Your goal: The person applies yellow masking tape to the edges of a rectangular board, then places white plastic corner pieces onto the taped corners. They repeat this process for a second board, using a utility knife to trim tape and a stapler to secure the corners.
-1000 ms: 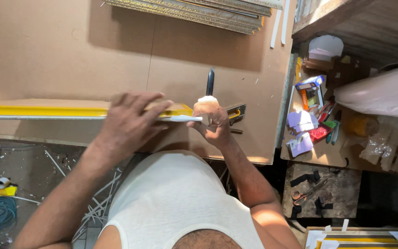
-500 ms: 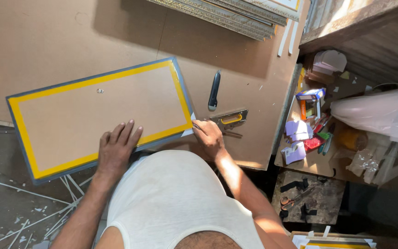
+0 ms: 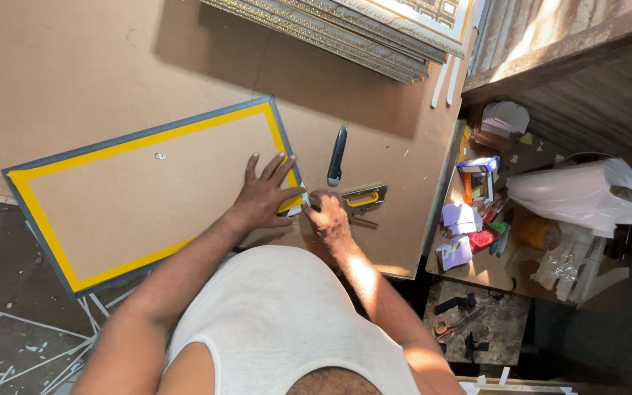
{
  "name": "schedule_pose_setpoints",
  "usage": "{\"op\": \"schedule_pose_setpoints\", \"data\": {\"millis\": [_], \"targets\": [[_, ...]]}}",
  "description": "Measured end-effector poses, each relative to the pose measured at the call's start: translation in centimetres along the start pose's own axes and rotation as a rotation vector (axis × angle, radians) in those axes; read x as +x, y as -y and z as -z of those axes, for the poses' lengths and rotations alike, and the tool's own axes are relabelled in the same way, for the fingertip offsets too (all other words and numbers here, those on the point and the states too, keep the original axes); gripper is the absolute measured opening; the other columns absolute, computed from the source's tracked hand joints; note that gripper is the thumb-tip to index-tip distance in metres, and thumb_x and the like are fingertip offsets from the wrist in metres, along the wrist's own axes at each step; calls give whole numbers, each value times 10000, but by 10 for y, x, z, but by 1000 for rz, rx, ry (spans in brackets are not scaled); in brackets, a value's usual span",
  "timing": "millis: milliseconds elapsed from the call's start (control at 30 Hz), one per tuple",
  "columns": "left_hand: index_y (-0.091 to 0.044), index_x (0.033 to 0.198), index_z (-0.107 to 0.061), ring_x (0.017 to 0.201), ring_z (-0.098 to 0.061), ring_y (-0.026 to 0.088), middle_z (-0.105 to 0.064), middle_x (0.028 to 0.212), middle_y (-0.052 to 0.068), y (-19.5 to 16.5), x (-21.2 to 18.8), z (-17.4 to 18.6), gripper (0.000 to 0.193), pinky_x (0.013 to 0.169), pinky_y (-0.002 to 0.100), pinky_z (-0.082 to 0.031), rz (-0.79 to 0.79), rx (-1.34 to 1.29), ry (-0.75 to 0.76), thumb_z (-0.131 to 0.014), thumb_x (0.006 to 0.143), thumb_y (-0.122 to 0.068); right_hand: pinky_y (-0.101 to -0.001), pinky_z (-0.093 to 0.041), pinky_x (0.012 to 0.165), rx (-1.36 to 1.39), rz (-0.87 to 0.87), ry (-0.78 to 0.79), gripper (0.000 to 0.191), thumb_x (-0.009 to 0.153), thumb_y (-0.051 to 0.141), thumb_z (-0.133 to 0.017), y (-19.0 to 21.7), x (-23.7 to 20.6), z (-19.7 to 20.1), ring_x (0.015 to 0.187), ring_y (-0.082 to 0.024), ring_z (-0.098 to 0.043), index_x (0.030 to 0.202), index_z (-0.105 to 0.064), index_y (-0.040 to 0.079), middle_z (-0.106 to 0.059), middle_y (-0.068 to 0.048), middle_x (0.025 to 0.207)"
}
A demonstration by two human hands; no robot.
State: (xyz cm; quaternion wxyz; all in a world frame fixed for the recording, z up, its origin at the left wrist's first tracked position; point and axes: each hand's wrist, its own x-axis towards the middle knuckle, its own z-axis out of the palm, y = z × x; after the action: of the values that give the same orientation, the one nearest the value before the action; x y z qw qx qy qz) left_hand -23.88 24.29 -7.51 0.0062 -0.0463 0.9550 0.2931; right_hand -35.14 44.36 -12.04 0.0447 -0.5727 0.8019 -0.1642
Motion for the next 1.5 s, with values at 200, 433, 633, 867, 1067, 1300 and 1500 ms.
{"op": "schedule_pose_setpoints", "data": {"millis": [200, 433, 633, 867, 1067, 1300, 1500], "targets": [[-286, 1028, -759, 1512, -315, 291, -539, 1447, 52, -1, 10, -3, 432, 1196, 723, -4, -81, 61, -132, -863, 677, -515, -526, -461, 1035, -28, -5, -113, 304, 860, 112, -703, 12, -4, 5, 1222, -362, -556, 1140, -757, 218, -584, -146, 1305], [-291, 981, -761, 1488, -331, 292, -558, 1395, 54, 0, 13, -12, 406, 1192, 719, 2, -56, 95, -120, -866, 666, -524, -521, -444, 951, -65, -207, -34, 563, 810, 383, -823, -14, -33, 27, 1144, -379, -524, 1295, -622, 180, -531, -174, 1266], [-286, 975, -762, 1486, -352, 283, -570, 1373, 32, 2, 12, -14, 406, 1200, 711, -12, -75, 102, -159, -869, 661, -521, -503, -460, 808, -208, -286, 87, 691, 637, 438, -883, -54, -55, 47, 1040, -319, -593, 1192, -667, 86, -639, -109, 1165], [-282, 975, -761, 1488, -362, 278, -575, 1383, 22, 4, 14, -20, 396, 1220, 692, -27, -77, 82, -170, -867, 679, -522, -520, -519, 761, 44, -519, 375, 300, 790, 291, -713, -38, -49, 43, 896, -421, -662, 914, -678, 20, -685, -210, 903], [-293, 989, -759, 1494, -353, 273, -570, 1395, 18, 7, 15, -22, 392, 1219, 696, -25, -62, 112, -144, -859, 700, -539, -547, -547, 784, 98, -586, 484, 260, 857, 289, -635, -14, -27, 34, 851, -446, -694, 943, -735, 65, -720, -235, 851], [-313, 1045, -754, 1506, -324, 261, -557, 1410, 8, 9, 14, -22, 451, 1224, 689, -7, -38, 136, -85, -867, 669, -535, -541, -544, 768, 171, -545, 521, 348, 880, 357, -678, 5, -7, 31, 846, -446, -692, 974, -712, 24, -710, -237, 816], [-324, 1052, -759, 1504, -319, 264, -556, 1415, 9, 8, 14, -23, 459, 1223, 679, -4, -24, 151, -66, -869, 662, -539, -530, -547, 767, 179, -574, 561, 362, 891, 383, -677, 4, 0, 33, 829, -435, -699, 946, -712, 27, -713, -227, 789]]}}
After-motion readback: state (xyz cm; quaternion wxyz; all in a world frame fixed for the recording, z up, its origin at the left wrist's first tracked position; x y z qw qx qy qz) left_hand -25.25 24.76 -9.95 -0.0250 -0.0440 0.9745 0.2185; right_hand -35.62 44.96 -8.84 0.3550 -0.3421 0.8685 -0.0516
